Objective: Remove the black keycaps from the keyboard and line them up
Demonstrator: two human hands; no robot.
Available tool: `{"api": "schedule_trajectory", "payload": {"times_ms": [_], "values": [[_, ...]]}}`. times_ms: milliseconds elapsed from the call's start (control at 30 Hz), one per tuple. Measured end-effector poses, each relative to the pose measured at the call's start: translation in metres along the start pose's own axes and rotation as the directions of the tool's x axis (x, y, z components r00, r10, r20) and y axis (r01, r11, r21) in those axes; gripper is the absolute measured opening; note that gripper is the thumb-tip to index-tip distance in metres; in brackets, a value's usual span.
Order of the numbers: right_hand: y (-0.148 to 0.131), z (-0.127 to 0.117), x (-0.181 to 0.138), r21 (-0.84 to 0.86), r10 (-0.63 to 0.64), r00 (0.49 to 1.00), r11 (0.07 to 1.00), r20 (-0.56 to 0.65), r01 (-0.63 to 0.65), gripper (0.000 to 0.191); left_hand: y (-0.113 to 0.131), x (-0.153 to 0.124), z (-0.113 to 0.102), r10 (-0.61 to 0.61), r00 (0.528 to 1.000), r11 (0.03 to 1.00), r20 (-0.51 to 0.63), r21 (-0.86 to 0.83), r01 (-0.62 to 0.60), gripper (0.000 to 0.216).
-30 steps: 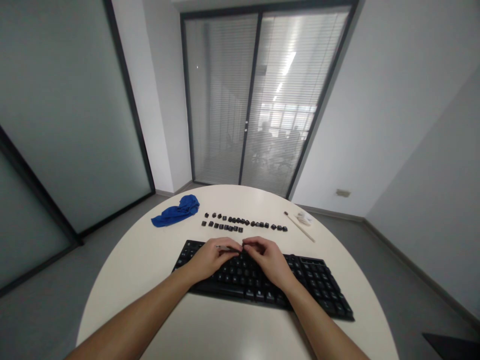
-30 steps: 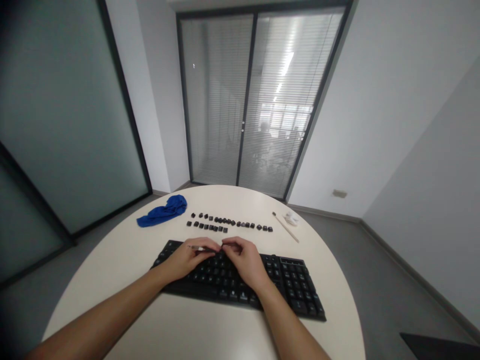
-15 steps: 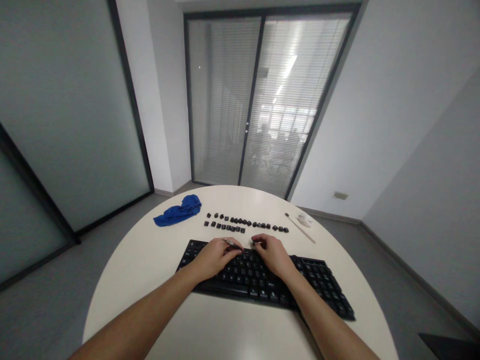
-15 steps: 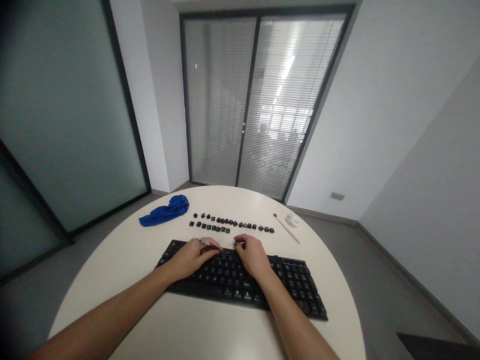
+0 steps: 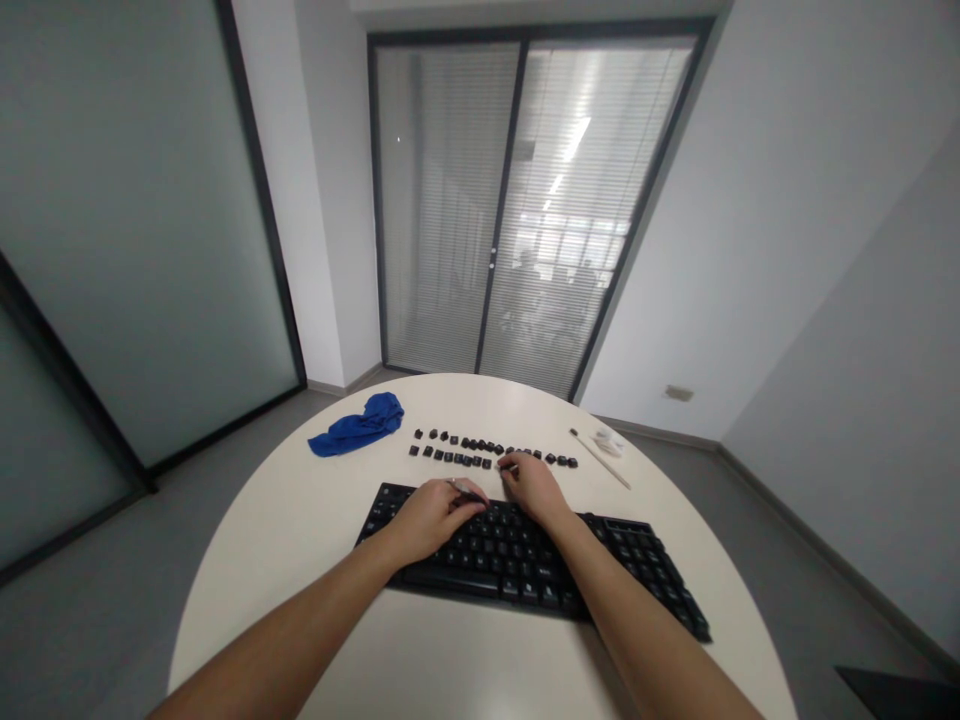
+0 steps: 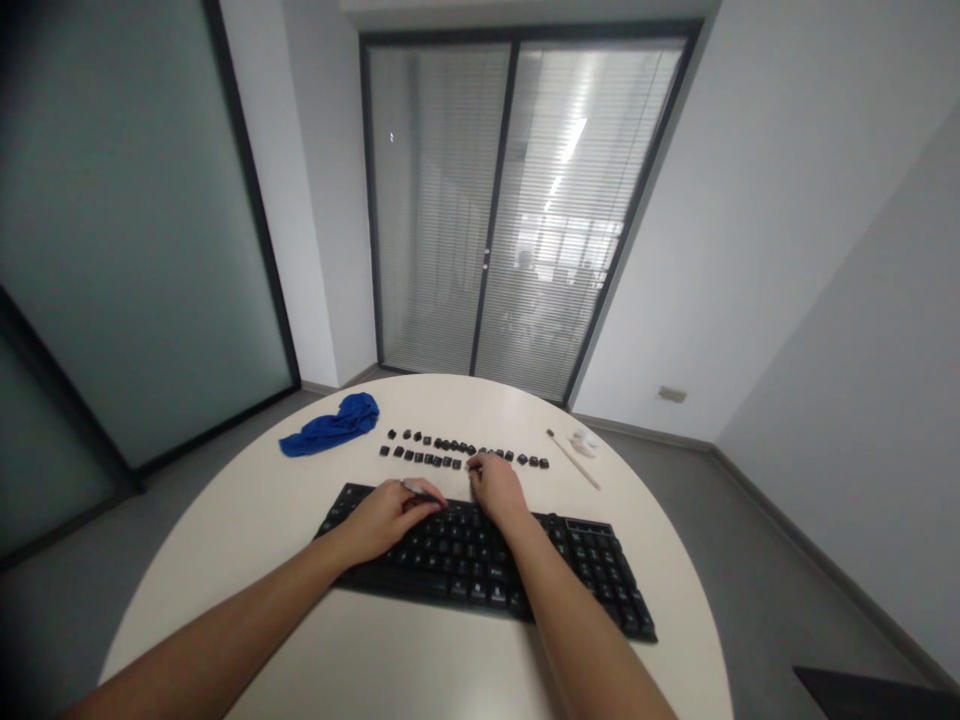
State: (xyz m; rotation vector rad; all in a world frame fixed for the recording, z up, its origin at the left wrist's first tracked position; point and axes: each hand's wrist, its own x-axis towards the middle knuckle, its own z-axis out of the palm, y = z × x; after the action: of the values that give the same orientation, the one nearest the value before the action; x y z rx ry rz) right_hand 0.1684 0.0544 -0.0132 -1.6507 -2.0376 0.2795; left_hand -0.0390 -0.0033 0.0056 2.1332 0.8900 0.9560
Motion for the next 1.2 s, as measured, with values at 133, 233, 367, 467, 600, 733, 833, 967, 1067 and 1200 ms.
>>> {"api": "schedule_trajectory", "payload": {"times_ms": [133, 233, 367, 467, 600, 733, 833, 967, 1067, 1200], "values": [[0.0035, 0.0005, 0.0031, -0.001, 0.007, 1.000, 1.000, 0.010, -0.007, 0.023, 0.0014, 0.0000, -0.0010, -0.004, 1.000, 1.000, 0.008, -0.002, 0.004, 0.018], [0.0053, 0.0014, 0.0054, -0.005, 0.023, 1.000, 1.000, 0.016, -0.022, 0.023, 0.0024, 0.0000, -0.0012, -0.014, 1.000, 1.000, 0.006, -0.010, 0.014, 0.017], [0.0055, 0.0044, 0.0071, -0.009, 0.036, 0.999, 0.999, 0.021, -0.036, 0.023, 0.0014, -0.0001, -0.0006, -0.029, 1.000, 1.000, 0.011, -0.008, 0.029, 0.018], [0.0048, 0.0061, 0.0070, -0.007, 0.034, 0.999, 0.999, 0.018, -0.034, 0.023, -0.0010, -0.0001, 0.0004, -0.023, 1.000, 1.000, 0.008, -0.005, 0.023, 0.017], [0.0037, 0.0057, 0.0051, -0.001, 0.035, 0.999, 0.999, -0.005, -0.035, 0.025, -0.0029, 0.0000, 0.0009, -0.019, 1.000, 1.000, 0.007, -0.004, 0.020, 0.017], [0.0033, 0.0042, 0.0026, -0.009, 0.057, 0.998, 0.998, -0.035, -0.057, 0.024, -0.0009, -0.0001, -0.0003, -0.002, 1.000, 1.000, 0.008, 0.017, 0.002, 0.017], [0.0032, 0.0040, 0.0014, -0.006, 0.060, 0.998, 0.998, -0.026, -0.060, 0.022, 0.0008, -0.0001, -0.0007, 0.010, 1.000, 0.999, -0.004, 0.037, -0.009, 0.018], [0.0034, 0.0047, 0.0012, 0.005, 0.071, 0.997, 0.997, -0.015, -0.071, 0.026, -0.0001, -0.0004, 0.0004, -0.041, 0.999, 0.997, -0.021, 0.071, 0.042, 0.020], [0.0030, 0.0053, 0.0014, 0.008, 0.080, 0.997, 0.997, -0.011, -0.080, 0.030, -0.0017, -0.0009, 0.0011, -0.059, 0.998, 0.994, -0.018, 0.087, 0.061, 0.022], [0.0002, 0.0029, -0.0006, 0.002, 0.086, 0.996, 0.996, -0.005, -0.086, 0.031, -0.0023, -0.0012, 0.0007, -0.065, 0.998, 0.995, -0.017, 0.079, 0.066, 0.021]]}}
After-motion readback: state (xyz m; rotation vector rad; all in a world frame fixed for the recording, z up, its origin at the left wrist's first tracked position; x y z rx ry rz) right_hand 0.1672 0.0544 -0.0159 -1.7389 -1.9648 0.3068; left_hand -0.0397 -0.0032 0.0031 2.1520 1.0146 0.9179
